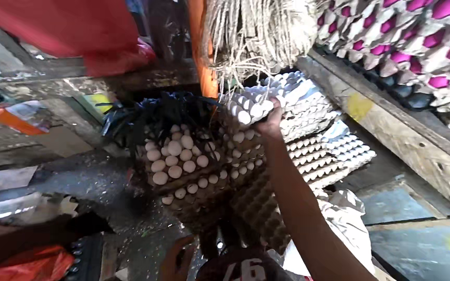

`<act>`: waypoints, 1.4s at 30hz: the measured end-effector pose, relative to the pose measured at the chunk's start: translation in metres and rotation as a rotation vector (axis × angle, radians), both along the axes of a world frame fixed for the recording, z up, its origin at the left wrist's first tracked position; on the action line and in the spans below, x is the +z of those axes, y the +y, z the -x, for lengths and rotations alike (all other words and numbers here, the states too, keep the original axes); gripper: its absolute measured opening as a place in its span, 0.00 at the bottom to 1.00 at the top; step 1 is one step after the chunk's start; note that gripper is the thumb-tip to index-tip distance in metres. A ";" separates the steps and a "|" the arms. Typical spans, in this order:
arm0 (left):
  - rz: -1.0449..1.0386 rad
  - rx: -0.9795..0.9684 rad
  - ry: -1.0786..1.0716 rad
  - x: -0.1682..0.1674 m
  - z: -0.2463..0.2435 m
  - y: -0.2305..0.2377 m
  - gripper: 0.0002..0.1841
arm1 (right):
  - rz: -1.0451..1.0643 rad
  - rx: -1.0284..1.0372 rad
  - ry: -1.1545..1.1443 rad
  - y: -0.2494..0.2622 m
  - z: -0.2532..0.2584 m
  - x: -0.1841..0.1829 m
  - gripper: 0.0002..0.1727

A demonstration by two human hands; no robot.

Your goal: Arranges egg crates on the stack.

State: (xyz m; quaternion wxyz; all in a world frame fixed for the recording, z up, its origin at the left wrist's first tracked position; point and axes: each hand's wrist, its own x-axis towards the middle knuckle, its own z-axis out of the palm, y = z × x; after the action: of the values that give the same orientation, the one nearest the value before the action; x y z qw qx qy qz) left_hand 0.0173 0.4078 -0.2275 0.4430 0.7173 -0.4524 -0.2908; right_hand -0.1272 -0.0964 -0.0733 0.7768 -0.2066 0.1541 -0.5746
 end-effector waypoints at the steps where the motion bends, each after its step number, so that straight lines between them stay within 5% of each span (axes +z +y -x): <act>1: 0.007 -0.012 -0.002 0.003 0.002 0.000 0.17 | 0.022 -0.016 -0.043 0.003 -0.001 -0.004 0.28; 16: 0.070 -0.179 -0.058 0.038 0.015 -0.034 0.19 | 0.267 -0.217 -0.149 0.081 0.090 -0.018 0.19; 23: 0.236 -0.403 -0.082 0.079 0.019 -0.104 0.20 | 0.215 -0.459 0.189 0.170 0.177 -0.040 0.20; 29: 0.314 -0.429 -0.048 0.122 0.028 -0.197 0.24 | 0.169 -0.421 0.004 0.216 0.255 -0.087 0.19; 33: 0.165 -0.551 0.246 0.123 0.050 -0.264 0.28 | 0.192 -0.256 -0.095 0.261 0.297 -0.118 0.20; 37: -0.131 -0.723 0.549 0.120 0.102 -0.276 0.27 | 0.181 -0.329 -0.032 0.308 0.318 -0.118 0.14; 40: -0.234 -0.808 0.498 0.100 0.134 -0.263 0.22 | 0.119 -0.378 0.256 0.346 0.324 -0.109 0.15; 42: -0.304 -0.799 0.434 0.072 0.157 -0.253 0.30 | 0.076 -0.369 0.369 0.359 0.336 -0.113 0.14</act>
State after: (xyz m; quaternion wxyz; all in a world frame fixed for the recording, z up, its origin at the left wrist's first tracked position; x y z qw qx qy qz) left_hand -0.1399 0.1548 -0.1554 0.2710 0.4665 -0.5421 -0.6443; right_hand -0.4633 0.2622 -0.1864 0.6091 -0.3053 0.3065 -0.6647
